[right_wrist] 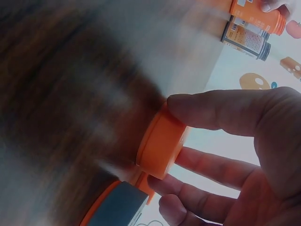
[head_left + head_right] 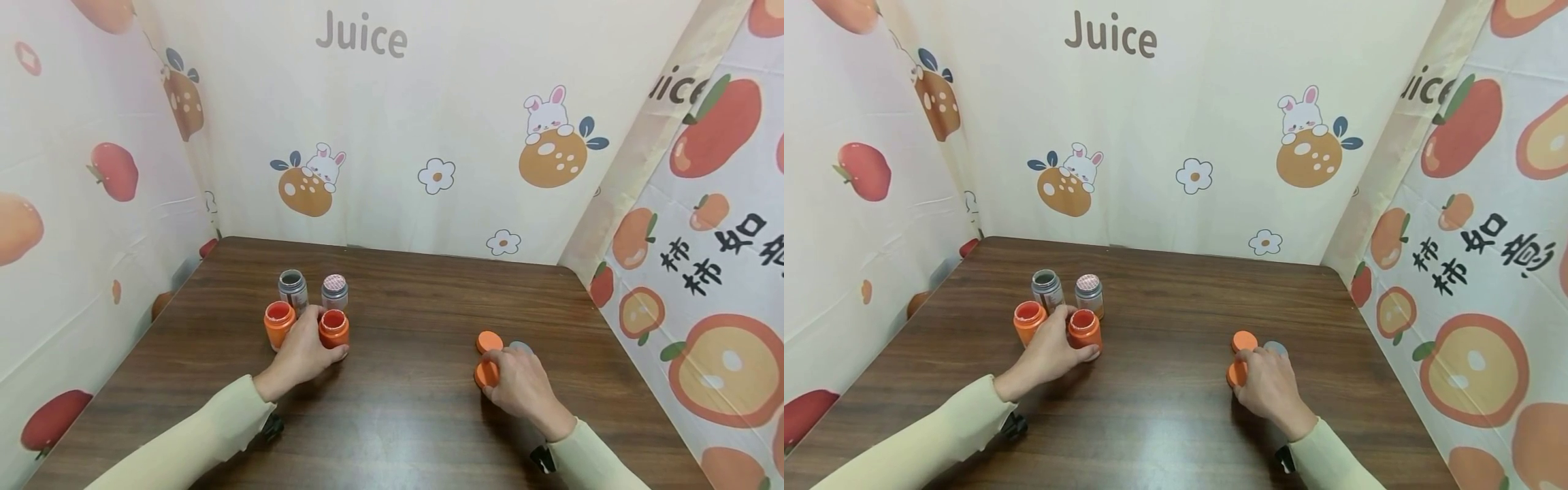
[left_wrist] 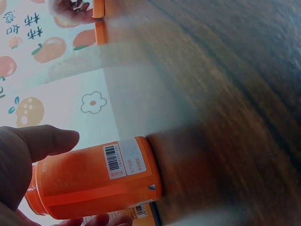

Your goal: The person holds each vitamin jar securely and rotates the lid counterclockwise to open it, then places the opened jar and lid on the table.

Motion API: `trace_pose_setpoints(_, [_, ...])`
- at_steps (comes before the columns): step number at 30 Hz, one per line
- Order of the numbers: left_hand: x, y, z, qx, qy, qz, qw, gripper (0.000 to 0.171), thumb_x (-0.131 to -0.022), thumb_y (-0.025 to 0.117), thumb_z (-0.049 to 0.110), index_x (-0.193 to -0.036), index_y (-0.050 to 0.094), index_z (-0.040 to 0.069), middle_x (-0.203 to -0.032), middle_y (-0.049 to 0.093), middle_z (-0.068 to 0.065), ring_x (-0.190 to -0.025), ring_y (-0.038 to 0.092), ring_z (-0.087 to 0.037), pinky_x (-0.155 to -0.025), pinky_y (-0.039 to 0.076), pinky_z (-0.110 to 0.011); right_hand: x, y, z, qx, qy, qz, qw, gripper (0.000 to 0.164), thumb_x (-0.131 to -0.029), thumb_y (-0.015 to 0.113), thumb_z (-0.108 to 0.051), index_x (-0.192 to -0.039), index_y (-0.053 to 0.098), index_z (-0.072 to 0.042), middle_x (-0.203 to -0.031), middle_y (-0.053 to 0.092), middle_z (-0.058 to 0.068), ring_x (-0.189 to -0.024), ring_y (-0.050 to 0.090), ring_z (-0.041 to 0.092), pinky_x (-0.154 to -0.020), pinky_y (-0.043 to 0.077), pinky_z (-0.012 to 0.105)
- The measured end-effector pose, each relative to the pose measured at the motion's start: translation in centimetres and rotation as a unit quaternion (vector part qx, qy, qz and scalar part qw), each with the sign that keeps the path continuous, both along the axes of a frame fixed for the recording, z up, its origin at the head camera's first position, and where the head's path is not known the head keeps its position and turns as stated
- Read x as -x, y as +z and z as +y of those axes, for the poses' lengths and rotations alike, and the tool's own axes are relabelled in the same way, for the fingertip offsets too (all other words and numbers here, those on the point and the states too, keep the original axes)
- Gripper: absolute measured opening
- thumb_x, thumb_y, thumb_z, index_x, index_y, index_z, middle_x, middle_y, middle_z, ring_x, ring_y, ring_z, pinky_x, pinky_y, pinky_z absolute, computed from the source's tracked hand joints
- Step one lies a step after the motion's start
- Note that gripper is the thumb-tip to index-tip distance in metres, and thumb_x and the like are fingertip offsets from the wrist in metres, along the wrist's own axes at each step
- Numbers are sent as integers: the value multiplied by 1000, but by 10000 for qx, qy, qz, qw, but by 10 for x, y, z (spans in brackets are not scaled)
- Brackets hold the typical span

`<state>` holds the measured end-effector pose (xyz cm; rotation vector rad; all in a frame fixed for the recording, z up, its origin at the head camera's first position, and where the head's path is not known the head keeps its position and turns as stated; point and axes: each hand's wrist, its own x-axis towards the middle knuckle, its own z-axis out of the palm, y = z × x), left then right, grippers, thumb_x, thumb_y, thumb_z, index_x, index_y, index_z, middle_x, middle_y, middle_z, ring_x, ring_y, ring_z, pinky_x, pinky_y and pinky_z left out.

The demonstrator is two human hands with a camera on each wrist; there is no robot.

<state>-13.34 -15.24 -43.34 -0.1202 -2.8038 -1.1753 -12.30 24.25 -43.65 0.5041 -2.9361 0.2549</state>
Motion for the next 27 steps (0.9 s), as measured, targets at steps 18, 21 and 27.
trace_pose_setpoints(18, [-5, 12, 1, 553, 58, 520, 9971, 80, -76, 91, 28, -138, 46, 4, -126, 57, -13, -109, 63, -32, -92, 55, -51, -5, 15, 0, 507, -152, 451, 9976, 45, -80, 87, -41, -110, 76, -9, -95, 70, 5, -87, 61, 29, -75, 44, 47])
trace_pose_setpoints(21, [-5, 18, -1, 639, -40, 734, 9952, 79, -78, 90, 30, -138, 47, 2, -125, 58, -15, -108, 62, -32, -91, 56, -50, -4, 18, 1, 655, -241, 507, 9963, 51, -83, 84, -45, -116, 75, -7, -112, 72, 14, -101, 63, 37, -84, 46, 56])
trace_pose_setpoints(27, [-3, 32, -10, 923, -231, 1293, 9870, 71, -82, 86, 35, -133, 52, 0, -119, 61, -14, -106, 60, -30, -90, 54, -49, 0, 24, 6, 797, -273, 529, 9950, 58, -93, 69, -57, -123, 72, -7, -121, 70, 15, -111, 61, 40, -88, 44, 61])
